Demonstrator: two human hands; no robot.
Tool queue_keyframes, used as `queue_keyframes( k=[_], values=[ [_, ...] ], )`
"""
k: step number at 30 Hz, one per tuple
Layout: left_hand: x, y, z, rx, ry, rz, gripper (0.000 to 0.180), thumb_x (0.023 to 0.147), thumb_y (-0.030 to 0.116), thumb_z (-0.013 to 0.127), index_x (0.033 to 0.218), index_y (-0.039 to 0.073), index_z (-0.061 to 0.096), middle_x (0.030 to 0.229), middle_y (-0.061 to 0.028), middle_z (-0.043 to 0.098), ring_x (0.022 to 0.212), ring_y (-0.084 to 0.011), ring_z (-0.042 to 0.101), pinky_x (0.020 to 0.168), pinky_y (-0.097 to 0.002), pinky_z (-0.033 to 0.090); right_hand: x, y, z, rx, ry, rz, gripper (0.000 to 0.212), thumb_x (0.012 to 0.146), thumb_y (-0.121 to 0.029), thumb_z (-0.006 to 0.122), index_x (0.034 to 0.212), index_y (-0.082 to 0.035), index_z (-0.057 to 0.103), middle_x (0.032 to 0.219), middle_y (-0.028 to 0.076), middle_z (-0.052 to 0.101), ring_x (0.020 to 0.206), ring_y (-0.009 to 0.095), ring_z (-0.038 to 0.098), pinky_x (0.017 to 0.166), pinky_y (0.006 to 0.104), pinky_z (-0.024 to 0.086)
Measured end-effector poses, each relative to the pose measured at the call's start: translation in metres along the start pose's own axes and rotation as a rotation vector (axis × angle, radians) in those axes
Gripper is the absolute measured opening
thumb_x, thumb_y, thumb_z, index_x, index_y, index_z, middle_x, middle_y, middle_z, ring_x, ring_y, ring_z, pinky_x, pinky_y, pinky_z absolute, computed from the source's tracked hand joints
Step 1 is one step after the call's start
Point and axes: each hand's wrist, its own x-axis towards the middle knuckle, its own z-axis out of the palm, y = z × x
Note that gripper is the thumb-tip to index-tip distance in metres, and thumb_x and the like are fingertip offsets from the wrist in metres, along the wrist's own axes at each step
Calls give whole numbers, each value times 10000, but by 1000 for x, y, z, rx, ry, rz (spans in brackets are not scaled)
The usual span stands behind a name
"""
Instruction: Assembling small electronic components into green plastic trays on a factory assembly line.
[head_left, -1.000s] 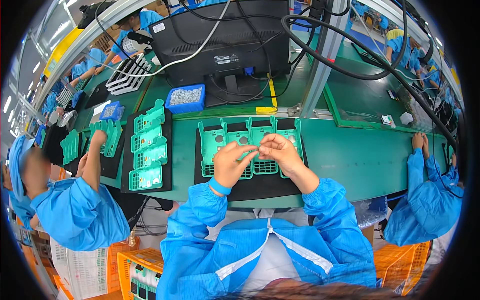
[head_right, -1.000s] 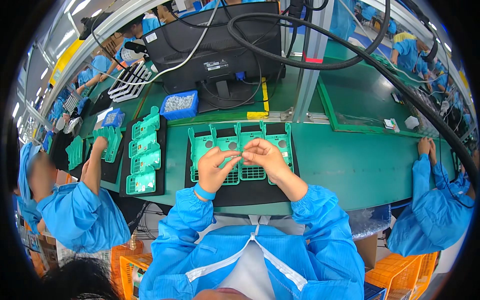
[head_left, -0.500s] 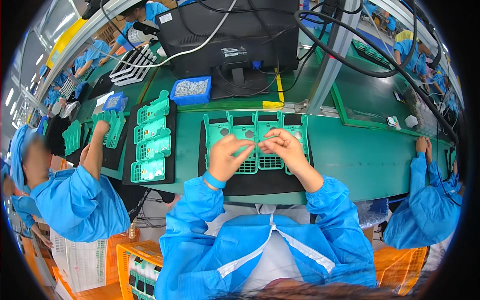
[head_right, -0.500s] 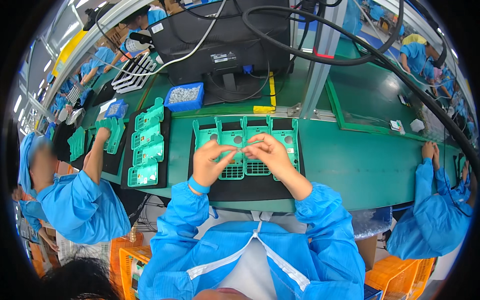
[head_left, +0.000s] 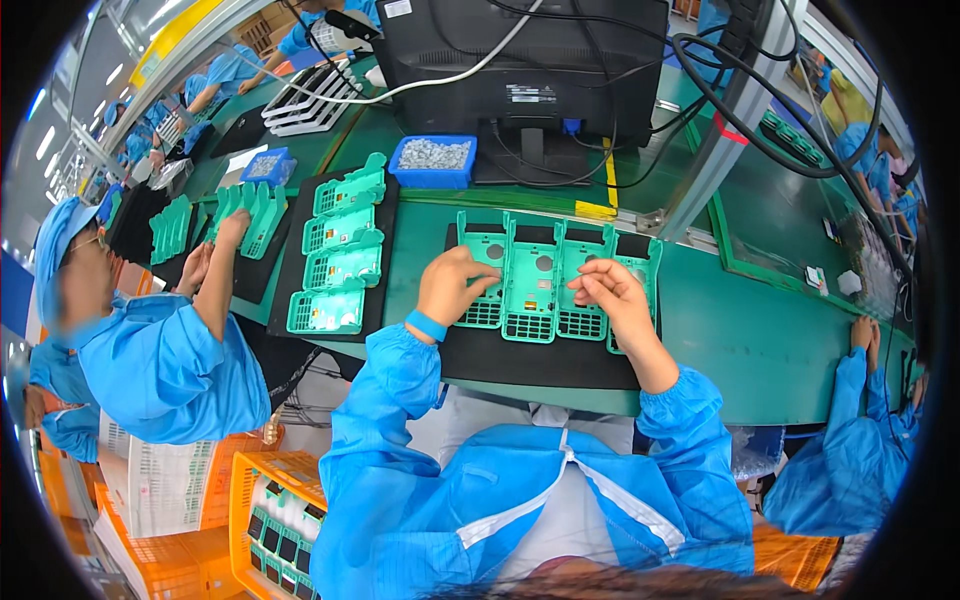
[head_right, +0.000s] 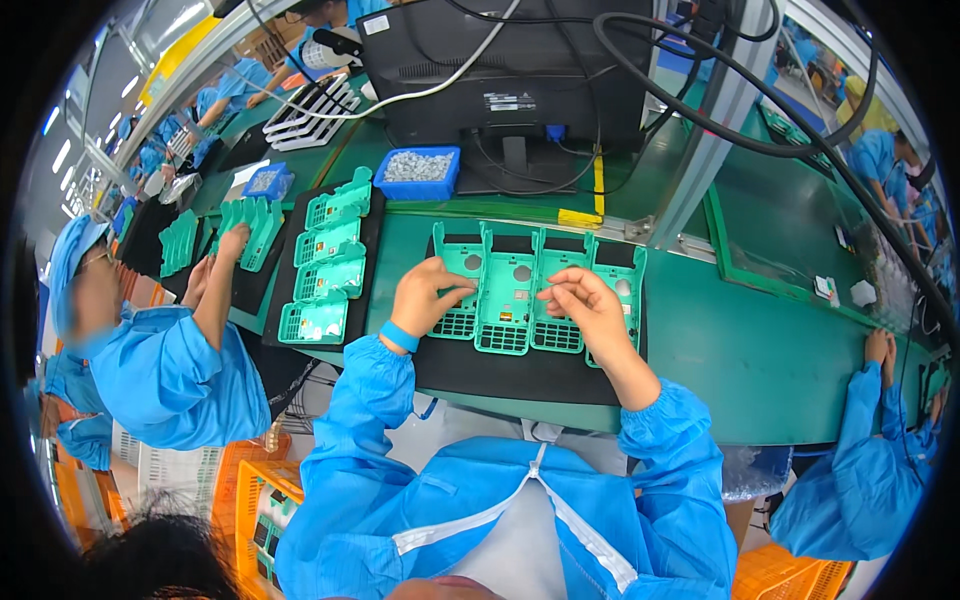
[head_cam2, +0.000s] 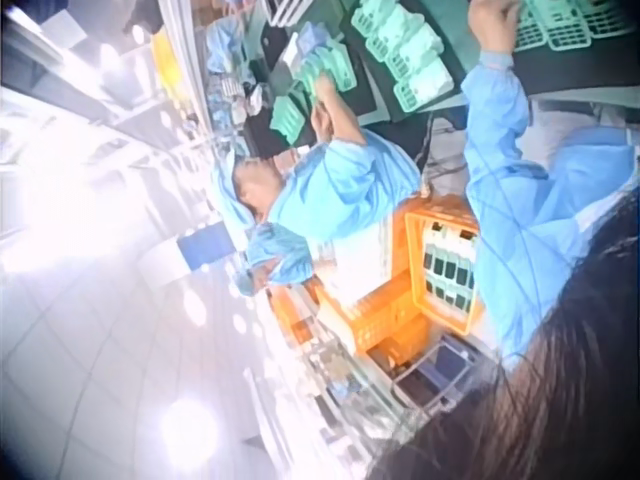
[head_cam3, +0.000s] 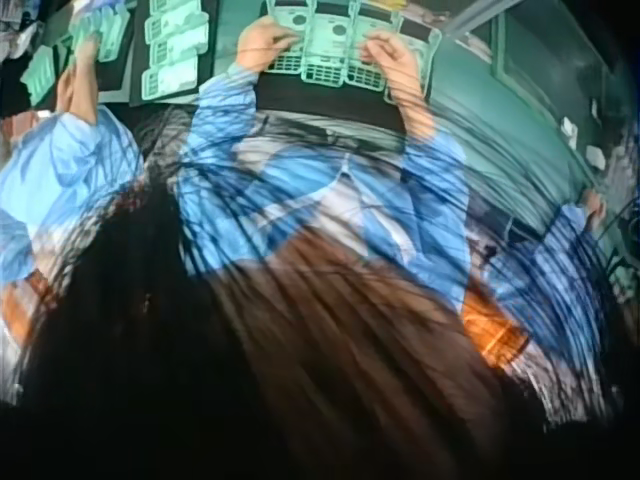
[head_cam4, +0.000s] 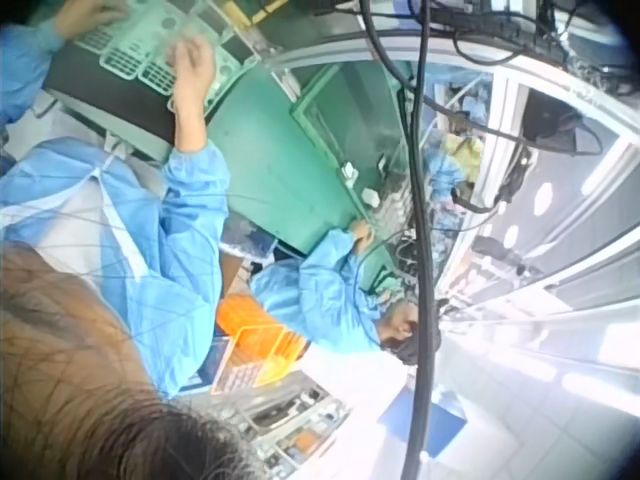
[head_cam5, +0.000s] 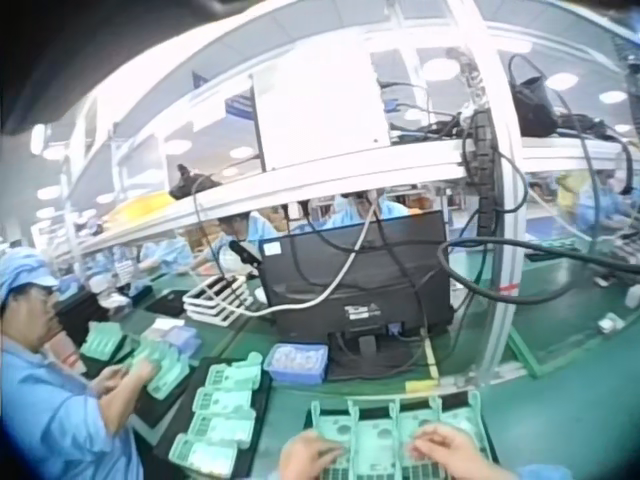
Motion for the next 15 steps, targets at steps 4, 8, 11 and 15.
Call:
queue_keyframes(
  k=[4,8,11,15],
  values=[
    [0,-1,1,4,0,2,102,690,153,757,790,159,738,670,-55,515,673,-253,555,568,-390,443,1,0,2,-20,1,2,166,949,-138,551,1083,-40,553,975,81,665,837,119,606,769,270,502],
    [-1,0,1,5,-7,-10,94,694,155,758,785,156,737,663,-55,515,674,-252,557,571,-389,445,1,1,2,-21,-2,8,169,949,-143,553,1080,-36,553,973,83,664,839,119,606,771,270,502],
    [-1,1,2,-9,-7,11,91,699,146,740,787,145,718,690,-57,514,703,-253,562,582,-389,453,0,1,1,-21,-4,8,169,950,-144,552,1080,-36,553,973,82,663,844,119,605,773,271,502],
    [-2,9,6,131,-39,198,97,685,104,671,781,99,653,782,-74,506,767,-274,552,633,-391,473,0,2,-2,-5,-9,0,163,953,-140,545,1080,-38,555,977,80,659,855,121,604,776,270,501]
  ],
)
